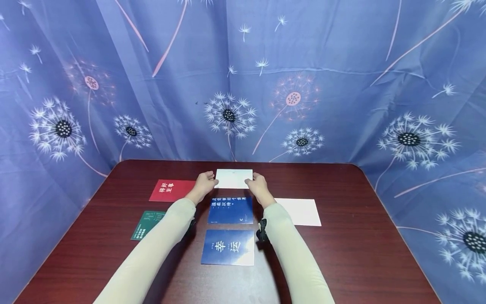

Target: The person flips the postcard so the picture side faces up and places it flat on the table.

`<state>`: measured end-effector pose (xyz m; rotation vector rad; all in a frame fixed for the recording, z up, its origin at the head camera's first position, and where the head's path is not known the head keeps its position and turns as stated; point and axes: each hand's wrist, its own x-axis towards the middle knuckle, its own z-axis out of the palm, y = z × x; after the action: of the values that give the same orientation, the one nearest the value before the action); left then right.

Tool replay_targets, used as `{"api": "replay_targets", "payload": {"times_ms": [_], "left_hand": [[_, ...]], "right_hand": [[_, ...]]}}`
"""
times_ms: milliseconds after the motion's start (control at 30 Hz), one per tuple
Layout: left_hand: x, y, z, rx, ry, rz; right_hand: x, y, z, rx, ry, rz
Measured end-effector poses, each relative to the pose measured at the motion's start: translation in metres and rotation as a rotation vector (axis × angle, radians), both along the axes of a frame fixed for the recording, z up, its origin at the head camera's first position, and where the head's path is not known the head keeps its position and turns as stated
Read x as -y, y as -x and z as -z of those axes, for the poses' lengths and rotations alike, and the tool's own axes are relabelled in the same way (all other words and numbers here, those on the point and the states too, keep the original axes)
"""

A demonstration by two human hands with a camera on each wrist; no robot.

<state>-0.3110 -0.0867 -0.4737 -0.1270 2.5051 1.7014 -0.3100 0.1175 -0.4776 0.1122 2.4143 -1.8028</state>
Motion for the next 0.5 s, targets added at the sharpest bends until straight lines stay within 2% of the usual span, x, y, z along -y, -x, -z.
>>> {"api": "replay_targets", "payload": {"times_ms": [67, 133, 233, 267, 300, 333, 367, 433, 500], "left_hand": [[-0.002, -0.001, 0.000, 0.006, -0.008, 0.000], [-0.004, 0.000, 0.001, 0.020, -0.025, -0.001], [-0.006, 0.007, 0.010, 0.023, -0.050, -0.001], [-0.005, 0.007, 0.012, 0.007, -0.054, 0.000], [-0.004, 0.018, 0.025, -0.014, -0.053, -0.007], [-0.003, 0.026, 0.036, -0.021, -0.067, -0.007], [-0.001, 0.035, 0.050, -0.052, -0.083, -0.010], [0.001, 0.042, 0.058, -0.052, -0.112, -0.026], [0.001, 0.048, 0.065, -0.015, -0.139, -0.065]], "right_hand": [[-0.004, 0.018, 0.027, -0.044, -0.022, 0.016], [-0.009, 0.034, 0.050, -0.049, -0.022, 0.011], [-0.009, 0.055, 0.073, -0.014, -0.042, 0.044], [-0.007, 0.052, 0.068, 0.011, -0.037, 0.046], [-0.006, 0.044, 0.057, 0.012, -0.018, 0.040], [-0.006, 0.043, 0.058, -0.016, -0.012, 0.052], [-0.003, 0.036, 0.048, -0.016, -0.011, 0.061], [0.001, 0.026, 0.035, -0.015, -0.006, 0.076], [0.005, 0.013, 0.019, -0.019, 0.005, 0.090]]}}
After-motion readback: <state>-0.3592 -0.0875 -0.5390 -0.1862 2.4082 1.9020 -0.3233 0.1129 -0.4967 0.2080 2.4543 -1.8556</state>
